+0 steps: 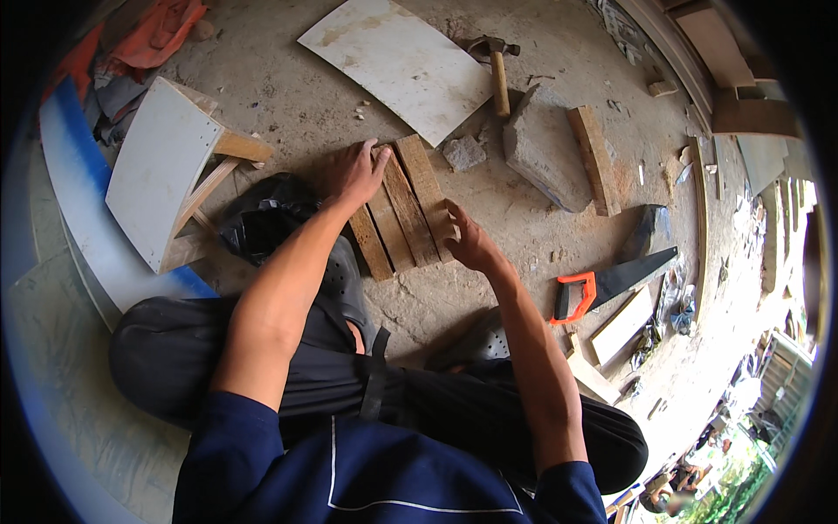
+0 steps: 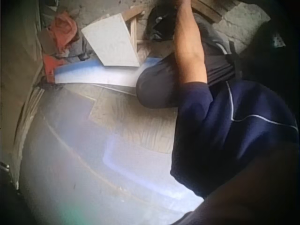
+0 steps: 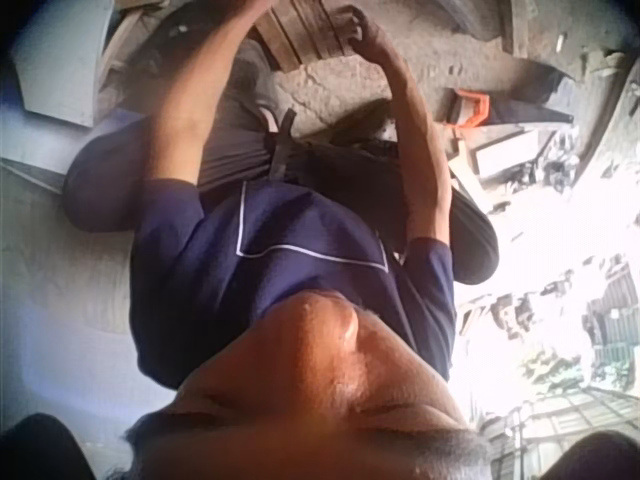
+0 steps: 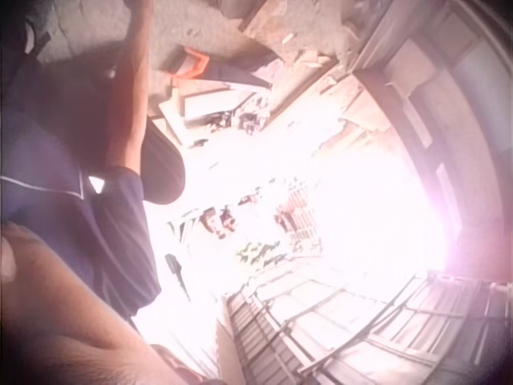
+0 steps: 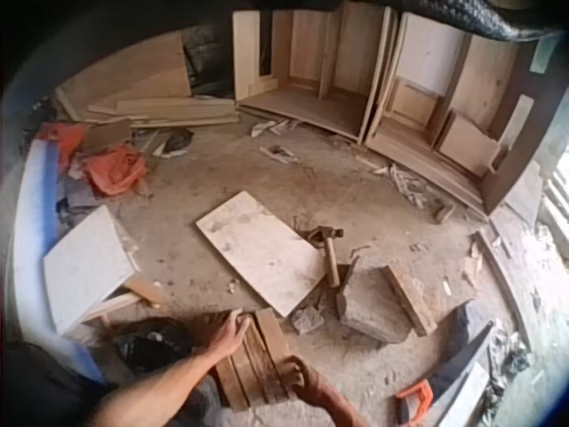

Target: The person sits on the floor and uses a hand saw to cut a small wooden plank placed on a concrete block. After cutting, the person separates the pieces and arranges them on the floor.

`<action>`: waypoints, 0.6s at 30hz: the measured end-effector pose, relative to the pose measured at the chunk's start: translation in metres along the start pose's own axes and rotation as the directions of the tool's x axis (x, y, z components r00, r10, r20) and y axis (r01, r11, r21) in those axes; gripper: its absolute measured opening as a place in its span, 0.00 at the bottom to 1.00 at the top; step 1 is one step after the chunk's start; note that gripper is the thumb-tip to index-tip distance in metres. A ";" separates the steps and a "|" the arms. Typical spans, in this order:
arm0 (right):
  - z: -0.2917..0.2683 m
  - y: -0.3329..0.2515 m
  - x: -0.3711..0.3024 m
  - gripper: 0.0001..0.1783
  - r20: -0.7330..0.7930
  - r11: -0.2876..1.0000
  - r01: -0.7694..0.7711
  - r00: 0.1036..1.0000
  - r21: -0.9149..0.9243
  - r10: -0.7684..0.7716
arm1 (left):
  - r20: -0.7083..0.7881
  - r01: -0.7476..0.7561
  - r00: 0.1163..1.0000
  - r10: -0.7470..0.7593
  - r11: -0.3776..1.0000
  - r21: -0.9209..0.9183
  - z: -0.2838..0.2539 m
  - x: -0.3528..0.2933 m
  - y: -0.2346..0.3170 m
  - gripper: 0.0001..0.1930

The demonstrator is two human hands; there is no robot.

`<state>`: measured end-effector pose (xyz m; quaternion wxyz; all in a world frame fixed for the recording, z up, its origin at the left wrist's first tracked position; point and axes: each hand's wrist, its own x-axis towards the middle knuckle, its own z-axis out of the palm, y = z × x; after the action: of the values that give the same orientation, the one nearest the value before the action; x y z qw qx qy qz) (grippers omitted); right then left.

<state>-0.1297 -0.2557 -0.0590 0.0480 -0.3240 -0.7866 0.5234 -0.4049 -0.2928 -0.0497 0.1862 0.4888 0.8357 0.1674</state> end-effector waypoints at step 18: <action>0.006 -0.029 -0.011 0.63 0.073 0.968 -0.177 0.979 -0.180 0.192 | 0.329 -0.027 0.936 0.121 0.960 -0.277 0.000 0.026 0.003 0.32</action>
<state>-0.1367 -0.2739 -0.0343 -0.0648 -0.3747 -0.7968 0.4695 -0.4140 -0.2684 -0.0519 0.3869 0.5121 0.7408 0.1983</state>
